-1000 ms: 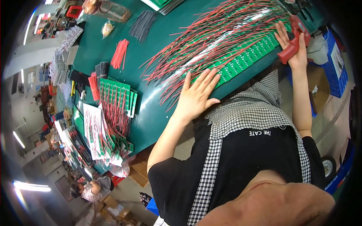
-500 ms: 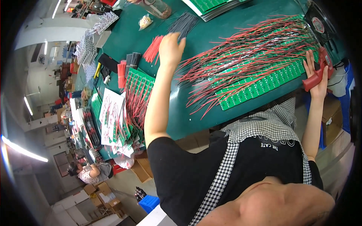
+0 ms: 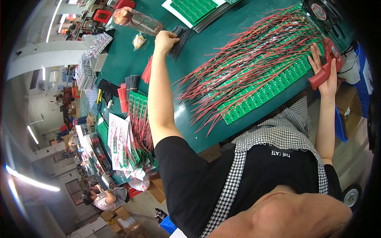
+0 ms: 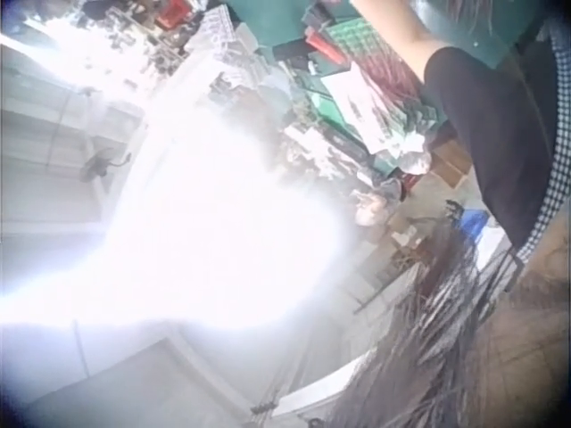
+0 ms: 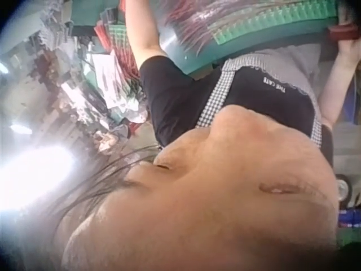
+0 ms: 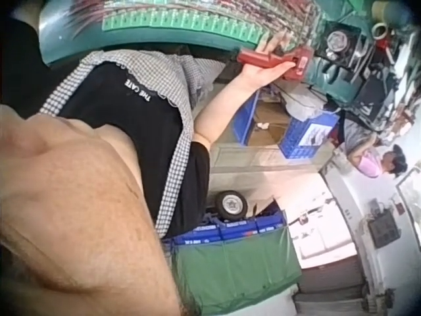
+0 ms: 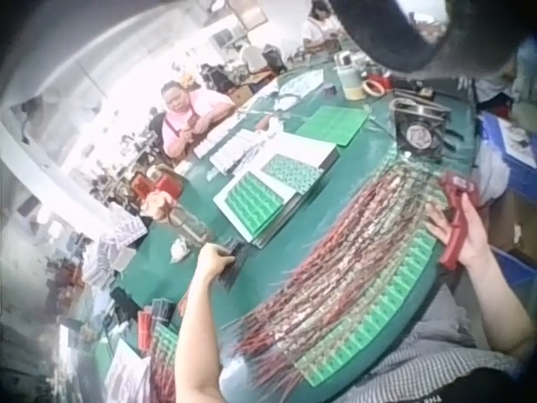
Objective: The recorder is soldering or applying sealant to connect wires to multiple LED PCB strips on a production line.
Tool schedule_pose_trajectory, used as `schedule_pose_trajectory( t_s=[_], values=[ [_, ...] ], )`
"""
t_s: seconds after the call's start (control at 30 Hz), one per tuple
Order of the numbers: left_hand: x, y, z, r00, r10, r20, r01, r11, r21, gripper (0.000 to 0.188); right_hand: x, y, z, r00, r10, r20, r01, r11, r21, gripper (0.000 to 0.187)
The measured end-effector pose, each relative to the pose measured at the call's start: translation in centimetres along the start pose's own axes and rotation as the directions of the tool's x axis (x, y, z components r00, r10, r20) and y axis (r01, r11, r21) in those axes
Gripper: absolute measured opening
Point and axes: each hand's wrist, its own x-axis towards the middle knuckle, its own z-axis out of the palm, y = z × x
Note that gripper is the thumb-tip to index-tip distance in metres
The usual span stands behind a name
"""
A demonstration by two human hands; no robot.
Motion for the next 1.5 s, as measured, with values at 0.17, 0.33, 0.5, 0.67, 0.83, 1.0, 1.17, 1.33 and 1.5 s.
schedule_pose_trajectory(
  t_s=[0.17, 0.33, 0.5, 0.67, 0.83, 1.0, 1.17, 1.33, 1.5],
  values=[
    [-0.6, -0.7, -0.5, 0.985, -0.094, 0.146, 0.157, 0.843, -0.514, 0.016, -0.1, 0.0, 0.2, 0.996, -0.019, -0.088, 0.016, 0.999, -0.041, 0.057],
    [-2.9, -0.2, -1.3, 0.997, -0.079, -0.015, 0.034, 0.574, -0.818, 0.017, -0.1, 0.0, 0.4, 0.997, -0.016, -0.071, 0.012, 0.998, -0.057, 0.057],
    [-6.7, 2.5, 0.6, 0.944, -0.155, -0.292, -0.213, 0.388, -0.897, 0.009, -0.1, -0.2, 0.3, 0.998, -0.010, -0.055, 0.007, 0.998, -0.055, 0.057],
    [-8.3, 2.8, 2.9, 0.942, -0.198, -0.271, -0.187, 0.360, -0.914, 0.013, 0.1, -0.1, 0.7, 0.998, -0.004, -0.063, 0.001, 0.999, -0.045, 0.057],
    [-7.9, 2.6, 2.3, 0.946, -0.233, -0.224, -0.131, 0.357, -0.925, 0.016, 0.1, -0.1, 0.1, 0.999, -0.009, -0.048, 0.007, 0.999, -0.038, 0.057],
    [-7.5, 3.3, -0.7, 0.952, -0.265, -0.153, -0.031, 0.416, -0.909, 0.019, -0.1, -0.4, -0.7, 0.999, 0.020, 0.032, -0.021, 0.999, 0.049, 0.055],
    [-12.1, 13.8, -0.6, 0.928, 0.175, 0.329, 0.315, 0.100, -0.944, 0.017, -1.5, -1.0, -1.4, 0.993, -0.026, 0.116, 0.018, 0.998, 0.065, 0.053],
    [-17.2, 21.6, 0.6, 0.654, 0.453, 0.606, 0.631, 0.115, -0.767, 0.021, -3.8, 2.6, 6.8, 0.995, 0.006, 0.103, 0.039, 0.906, -0.421, 0.039],
    [-17.5, 23.6, 2.7, 0.552, 0.537, 0.638, 0.665, 0.177, -0.725, 0.024, -4.7, 5.3, 9.0, 0.994, 0.003, 0.105, 0.044, 0.894, -0.446, 0.041]
  ],
)
